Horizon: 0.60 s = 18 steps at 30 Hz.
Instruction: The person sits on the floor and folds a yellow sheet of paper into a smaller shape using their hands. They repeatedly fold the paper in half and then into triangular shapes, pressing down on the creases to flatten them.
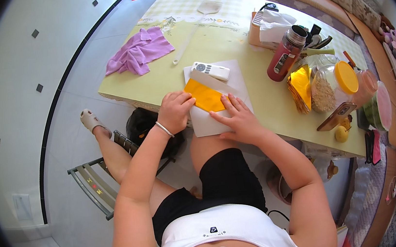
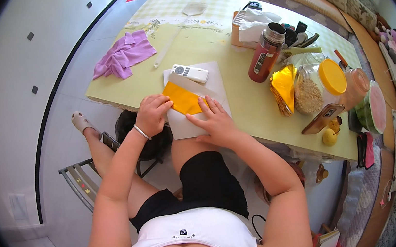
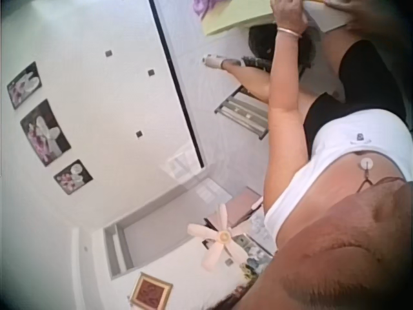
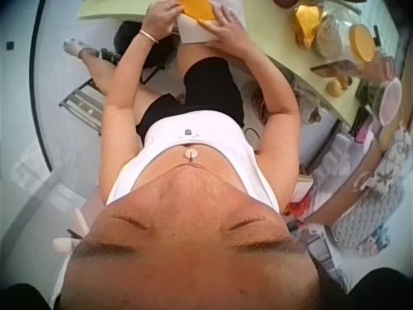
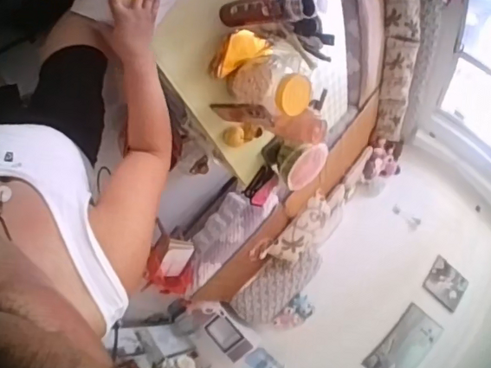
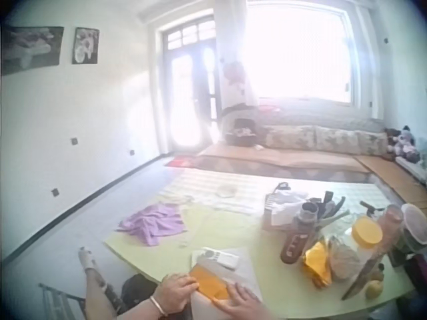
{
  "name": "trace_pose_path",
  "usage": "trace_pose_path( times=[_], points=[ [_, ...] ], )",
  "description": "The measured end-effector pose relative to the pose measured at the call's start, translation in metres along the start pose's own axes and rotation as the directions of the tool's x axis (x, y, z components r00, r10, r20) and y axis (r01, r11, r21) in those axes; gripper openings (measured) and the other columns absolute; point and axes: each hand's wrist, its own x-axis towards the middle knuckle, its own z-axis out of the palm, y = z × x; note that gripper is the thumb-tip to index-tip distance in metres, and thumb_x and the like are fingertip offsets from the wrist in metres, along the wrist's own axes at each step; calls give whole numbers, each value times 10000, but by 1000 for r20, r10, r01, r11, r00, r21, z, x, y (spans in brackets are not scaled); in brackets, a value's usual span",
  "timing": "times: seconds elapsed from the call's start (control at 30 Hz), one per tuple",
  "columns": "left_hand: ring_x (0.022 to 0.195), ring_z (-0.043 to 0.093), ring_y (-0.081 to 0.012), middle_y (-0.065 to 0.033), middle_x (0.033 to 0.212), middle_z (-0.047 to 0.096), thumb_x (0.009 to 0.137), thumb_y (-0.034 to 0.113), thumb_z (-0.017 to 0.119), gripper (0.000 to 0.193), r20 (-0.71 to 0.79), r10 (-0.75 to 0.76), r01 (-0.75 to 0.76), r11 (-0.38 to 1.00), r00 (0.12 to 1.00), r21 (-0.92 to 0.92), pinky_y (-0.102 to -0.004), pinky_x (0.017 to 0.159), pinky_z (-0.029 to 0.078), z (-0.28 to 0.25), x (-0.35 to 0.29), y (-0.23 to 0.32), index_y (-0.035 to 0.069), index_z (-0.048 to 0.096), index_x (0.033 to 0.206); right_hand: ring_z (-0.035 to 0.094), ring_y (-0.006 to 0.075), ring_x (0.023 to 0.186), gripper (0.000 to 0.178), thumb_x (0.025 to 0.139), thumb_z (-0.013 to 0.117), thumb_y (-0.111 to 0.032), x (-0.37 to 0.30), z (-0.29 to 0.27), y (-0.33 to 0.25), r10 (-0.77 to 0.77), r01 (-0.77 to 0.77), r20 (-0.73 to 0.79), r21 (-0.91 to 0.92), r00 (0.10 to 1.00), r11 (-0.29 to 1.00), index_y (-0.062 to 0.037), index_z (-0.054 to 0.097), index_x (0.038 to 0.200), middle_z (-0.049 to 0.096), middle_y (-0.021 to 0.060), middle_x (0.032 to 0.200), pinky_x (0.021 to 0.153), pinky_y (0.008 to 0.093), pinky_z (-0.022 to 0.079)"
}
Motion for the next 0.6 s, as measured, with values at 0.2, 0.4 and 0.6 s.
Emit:
trace_pose_path(
  times=[0.2,0.4,0.6],
  points=[
    [1042,653,-303,-108,1094,689,787,35,638,272,5,61,-61,997,998,43,-420,920,512,4,-8,-16,46,712,1048,262,438,1504,713,840,745,-494,-4,-13,9,-50,49,38,31,998,998,-298,509,1484,304,259,1609,1232,493,220],
    [988,658,-287,-91,1012,694,809,83,636,207,26,135,-136,986,991,93,-411,886,518,12,-2,-30,46,709,999,258,456,1500,707,858,723,-510,-3,-15,8,-74,73,39,9,997,997,-283,503,1490,308,275,1601,1234,497,213],
    [947,642,-271,-85,943,680,802,95,650,96,12,164,-164,980,986,112,-413,874,509,9,3,-24,56,687,882,306,378,1500,644,875,722,-462,-3,-16,19,-63,63,16,0,998,998,-183,558,1431,417,194,1568,1227,496,241]
  ],
)
